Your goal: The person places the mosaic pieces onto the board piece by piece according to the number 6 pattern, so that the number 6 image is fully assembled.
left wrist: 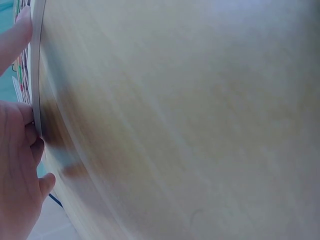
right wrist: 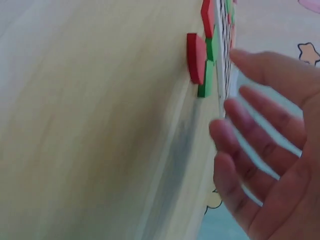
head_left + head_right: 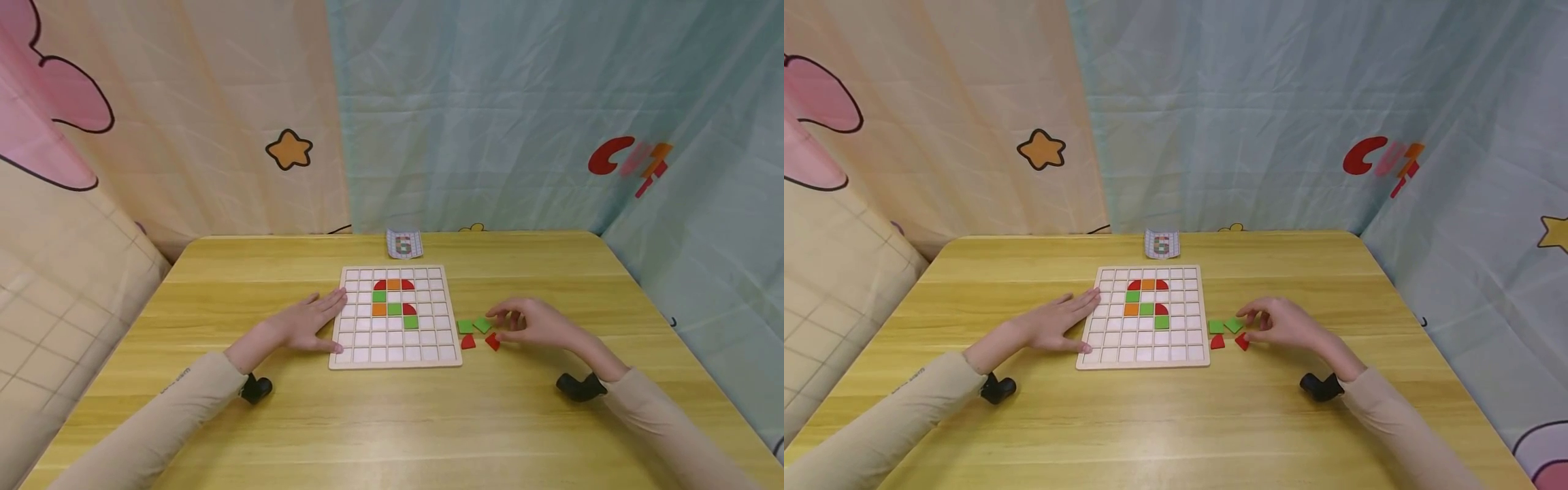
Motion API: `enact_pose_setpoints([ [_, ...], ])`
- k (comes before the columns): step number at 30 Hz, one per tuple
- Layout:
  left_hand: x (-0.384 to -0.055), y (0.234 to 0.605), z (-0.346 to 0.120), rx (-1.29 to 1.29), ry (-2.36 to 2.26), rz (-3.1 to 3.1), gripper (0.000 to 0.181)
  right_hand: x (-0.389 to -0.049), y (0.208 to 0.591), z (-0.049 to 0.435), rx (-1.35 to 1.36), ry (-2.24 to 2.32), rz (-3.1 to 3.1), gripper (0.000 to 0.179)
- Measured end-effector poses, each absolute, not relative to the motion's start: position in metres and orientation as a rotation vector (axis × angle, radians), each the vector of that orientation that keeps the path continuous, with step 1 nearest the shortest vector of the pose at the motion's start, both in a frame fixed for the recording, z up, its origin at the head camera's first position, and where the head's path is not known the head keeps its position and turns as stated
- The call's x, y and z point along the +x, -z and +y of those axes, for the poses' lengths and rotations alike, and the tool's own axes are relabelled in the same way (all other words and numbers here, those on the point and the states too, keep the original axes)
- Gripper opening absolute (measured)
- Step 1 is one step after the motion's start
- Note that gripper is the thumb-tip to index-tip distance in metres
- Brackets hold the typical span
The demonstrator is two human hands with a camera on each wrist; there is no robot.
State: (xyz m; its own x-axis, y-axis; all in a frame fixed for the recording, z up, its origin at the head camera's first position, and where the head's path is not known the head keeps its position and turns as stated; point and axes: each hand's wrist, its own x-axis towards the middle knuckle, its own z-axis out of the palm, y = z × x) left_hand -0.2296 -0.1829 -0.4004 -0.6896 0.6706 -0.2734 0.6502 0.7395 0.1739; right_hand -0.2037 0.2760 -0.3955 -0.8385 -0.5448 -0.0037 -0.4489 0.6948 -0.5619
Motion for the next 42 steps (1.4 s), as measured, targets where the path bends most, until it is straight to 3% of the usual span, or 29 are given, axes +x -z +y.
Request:
enact_pose_setpoints([
  [10,-0.231,0.4,-0.183,1.026,-0.072,2.636,0.1,-0.202,0.403,0.285,-0.992,0.809,2.642,0.027],
  [42,-0.229,0.4,-0.184,1.035,-0.077,2.623,0.099,-0.2,0.407,0.275,-1.005,0.589,2.808,0.014],
])
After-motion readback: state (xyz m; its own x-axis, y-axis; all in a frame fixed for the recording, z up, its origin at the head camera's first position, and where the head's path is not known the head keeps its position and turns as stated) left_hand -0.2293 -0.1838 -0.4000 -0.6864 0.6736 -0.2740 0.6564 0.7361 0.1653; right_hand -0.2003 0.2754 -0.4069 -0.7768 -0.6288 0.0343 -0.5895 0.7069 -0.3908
